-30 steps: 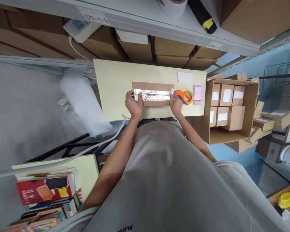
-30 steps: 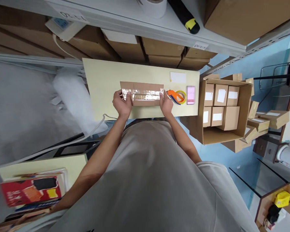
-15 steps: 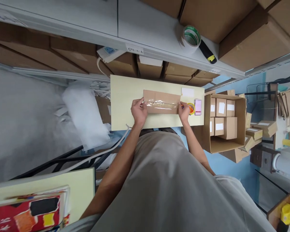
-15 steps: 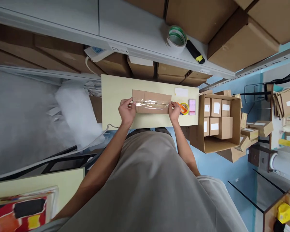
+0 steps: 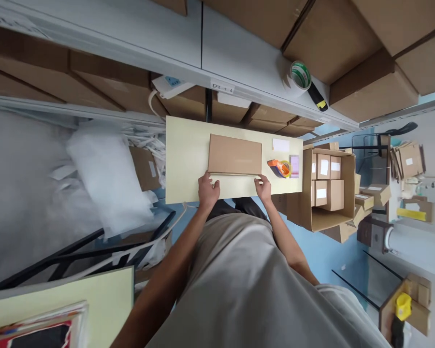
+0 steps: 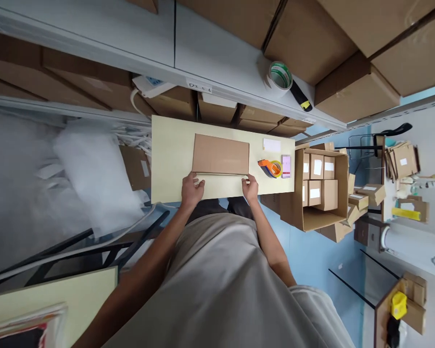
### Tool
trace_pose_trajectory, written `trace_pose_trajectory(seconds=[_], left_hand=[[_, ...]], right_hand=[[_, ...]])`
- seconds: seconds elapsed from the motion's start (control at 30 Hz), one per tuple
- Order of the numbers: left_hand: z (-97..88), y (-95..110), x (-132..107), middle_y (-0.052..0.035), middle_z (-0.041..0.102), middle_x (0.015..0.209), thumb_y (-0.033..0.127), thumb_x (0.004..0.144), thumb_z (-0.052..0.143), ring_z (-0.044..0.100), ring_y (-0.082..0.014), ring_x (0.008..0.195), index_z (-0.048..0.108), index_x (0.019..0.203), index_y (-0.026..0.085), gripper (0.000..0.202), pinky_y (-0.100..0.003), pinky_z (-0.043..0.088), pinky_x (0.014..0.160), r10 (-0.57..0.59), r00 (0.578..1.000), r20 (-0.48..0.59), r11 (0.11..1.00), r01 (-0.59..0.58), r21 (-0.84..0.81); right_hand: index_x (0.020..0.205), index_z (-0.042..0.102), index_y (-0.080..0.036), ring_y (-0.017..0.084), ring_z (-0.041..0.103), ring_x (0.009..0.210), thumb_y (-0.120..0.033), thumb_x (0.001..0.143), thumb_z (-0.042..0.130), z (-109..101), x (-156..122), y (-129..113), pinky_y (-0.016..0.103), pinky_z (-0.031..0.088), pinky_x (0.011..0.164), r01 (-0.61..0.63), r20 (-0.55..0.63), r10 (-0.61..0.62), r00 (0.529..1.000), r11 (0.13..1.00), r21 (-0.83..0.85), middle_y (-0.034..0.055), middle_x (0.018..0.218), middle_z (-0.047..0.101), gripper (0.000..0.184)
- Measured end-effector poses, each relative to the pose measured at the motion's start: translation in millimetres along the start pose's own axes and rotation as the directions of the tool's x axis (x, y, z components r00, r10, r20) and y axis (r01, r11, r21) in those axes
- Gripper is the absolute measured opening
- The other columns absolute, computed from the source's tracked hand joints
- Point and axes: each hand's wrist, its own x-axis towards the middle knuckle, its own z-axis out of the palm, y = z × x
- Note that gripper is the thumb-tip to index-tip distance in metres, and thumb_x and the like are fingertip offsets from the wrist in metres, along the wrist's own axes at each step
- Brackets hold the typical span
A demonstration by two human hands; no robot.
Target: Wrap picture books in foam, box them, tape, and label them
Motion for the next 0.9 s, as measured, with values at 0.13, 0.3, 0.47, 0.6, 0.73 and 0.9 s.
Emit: trace_pose_trajectory(seconds=[0.13, 0.3, 0.47, 0.6, 0.73, 0.9], left_hand=[[1.5, -5.6, 6.7, -0.0215, 0.066, 0.156, 0.015, 0.095, 0.069, 0.077, -0.0321, 0.129, 0.062, 0.158, 0.020, 0.063, -0.048, 0.068, 0.110, -0.071, 0.997, -0.002, 0.994, 0.071, -0.082], [-12.0, -11.9, 17.5, -0.0224, 0.069, 0.158, 0.017, 0.095, 0.072, 0.078, -0.0312, 0.130, 0.058, 0.161, 0.017, 0.068, -0.048, 0.063, 0.118, -0.139, 0.989, -0.049, 0.970, 0.126, -0.206], [-6.6, -21.6, -2.3, -0.0211, 0.076, 0.149, 0.023, 0.094, 0.073, 0.079, -0.0305, 0.129, 0.068, 0.145, 0.016, 0.052, -0.049, 0.063, 0.118, -0.191, 0.975, -0.117, 0.948, 0.153, -0.279], [26.5, -19.0, -29.7, -0.0210, 0.080, 0.142, 0.028, 0.093, 0.072, 0.080, -0.0326, 0.126, 0.073, 0.135, 0.018, 0.044, -0.050, 0.065, 0.113, -0.176, 0.980, -0.091, 0.940, 0.139, -0.313], [70.4, -14.1, -61.7, -0.0207, 0.080, 0.143, 0.041, 0.095, 0.072, 0.080, -0.0340, 0.129, 0.073, 0.136, 0.019, 0.046, -0.047, 0.067, 0.106, -0.126, 0.992, 0.000, 0.958, 0.122, -0.258], [127.8, -6.9, -98.7, -0.0192, 0.082, 0.139, 0.055, 0.098, 0.071, 0.080, -0.0353, 0.127, 0.075, 0.131, 0.022, 0.047, -0.046, 0.068, 0.102, -0.087, 0.988, 0.127, 0.972, 0.112, -0.204]], right_hand=[[0.142, 0.074, -0.016, 0.025, 0.080, 0.115, -0.029, 0.106, 0.060, 7.6, 12.2, 4.6, 0.038, 0.068, 0.098, 0.061, 0.117, -0.057, 0.991, 0.998, -0.034, 0.0179, 0.145, 0.080, 0.041], [0.151, 0.067, -0.012, 0.033, 0.069, 0.142, -0.029, 0.105, 0.062, -20.2, 36.4, 13.7, 0.050, 0.055, 0.125, 0.173, 0.077, -0.159, 0.984, 0.957, -0.232, 0.0247, 0.158, 0.071, 0.049], [0.157, 0.052, 0.002, 0.044, 0.057, 0.154, -0.026, 0.103, 0.063, -65.9, 60.8, 34.1, 0.060, 0.045, 0.130, 0.047, -0.045, -0.088, 0.995, 0.822, -0.567, 0.0382, 0.158, 0.062, 0.062], [0.152, 0.052, 0.003, 0.046, 0.063, 0.144, -0.025, 0.101, 0.062, -73.3, 87.3, 52.0, 0.061, 0.044, 0.126, -0.008, -0.031, -0.016, 0.999, 0.766, -0.643, 0.0400, 0.150, 0.065, 0.059], [0.144, 0.058, -0.001, 0.048, 0.064, 0.139, -0.021, 0.103, 0.056, -65.5, 105.8, 76.1, 0.065, 0.045, 0.122, 0.003, -0.014, -0.015, 1.000, 0.781, -0.625, 0.0405, 0.142, 0.068, 0.046], [0.140, 0.059, -0.003, 0.045, 0.060, 0.142, -0.027, 0.113, 0.050, -66.6, 114.6, 101.6, 0.063, 0.041, 0.128, 0.143, 0.100, -0.102, 0.990, 0.775, -0.616, 0.0374, 0.142, 0.069, 0.038]])
